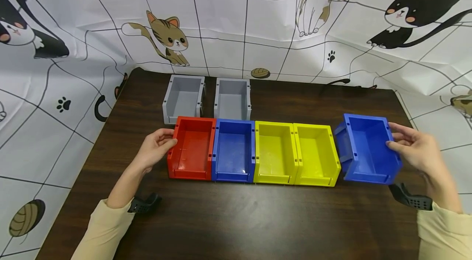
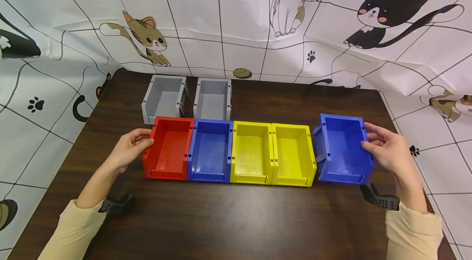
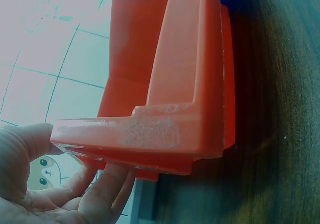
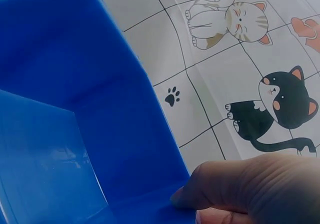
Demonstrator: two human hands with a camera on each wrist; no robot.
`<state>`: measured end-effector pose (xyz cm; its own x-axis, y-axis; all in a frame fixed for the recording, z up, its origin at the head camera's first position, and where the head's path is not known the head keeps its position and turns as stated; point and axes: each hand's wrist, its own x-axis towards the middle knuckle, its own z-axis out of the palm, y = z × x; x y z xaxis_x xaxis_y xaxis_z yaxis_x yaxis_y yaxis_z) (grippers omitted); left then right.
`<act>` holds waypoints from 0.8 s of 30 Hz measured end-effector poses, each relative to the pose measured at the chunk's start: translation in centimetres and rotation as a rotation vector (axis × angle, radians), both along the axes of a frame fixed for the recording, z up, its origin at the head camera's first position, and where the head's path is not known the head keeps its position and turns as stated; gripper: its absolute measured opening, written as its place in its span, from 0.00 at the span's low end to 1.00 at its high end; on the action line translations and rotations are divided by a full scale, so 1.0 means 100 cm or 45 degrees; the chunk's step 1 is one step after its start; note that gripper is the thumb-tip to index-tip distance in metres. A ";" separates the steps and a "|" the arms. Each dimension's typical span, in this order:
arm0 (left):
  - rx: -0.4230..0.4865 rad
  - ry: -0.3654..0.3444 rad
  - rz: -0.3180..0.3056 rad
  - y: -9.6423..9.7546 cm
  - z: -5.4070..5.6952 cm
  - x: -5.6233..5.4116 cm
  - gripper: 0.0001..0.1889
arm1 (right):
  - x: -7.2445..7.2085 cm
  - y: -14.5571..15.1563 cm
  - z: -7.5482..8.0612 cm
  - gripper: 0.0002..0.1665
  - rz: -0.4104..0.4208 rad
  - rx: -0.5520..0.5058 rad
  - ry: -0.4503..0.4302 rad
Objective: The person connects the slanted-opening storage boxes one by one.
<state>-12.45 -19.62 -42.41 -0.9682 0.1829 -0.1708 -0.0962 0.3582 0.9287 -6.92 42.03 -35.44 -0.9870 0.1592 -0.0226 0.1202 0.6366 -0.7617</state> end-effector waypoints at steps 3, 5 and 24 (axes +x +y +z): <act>0.004 -0.003 0.000 -0.001 0.000 0.000 0.19 | 0.001 0.001 -0.001 0.30 0.004 -0.024 -0.009; 0.010 -0.005 -0.002 -0.001 0.000 0.000 0.19 | 0.001 0.002 -0.001 0.29 0.010 -0.040 -0.009; 0.013 -0.006 -0.001 -0.001 -0.001 0.001 0.20 | -0.007 0.000 -0.006 0.29 0.013 0.032 -0.063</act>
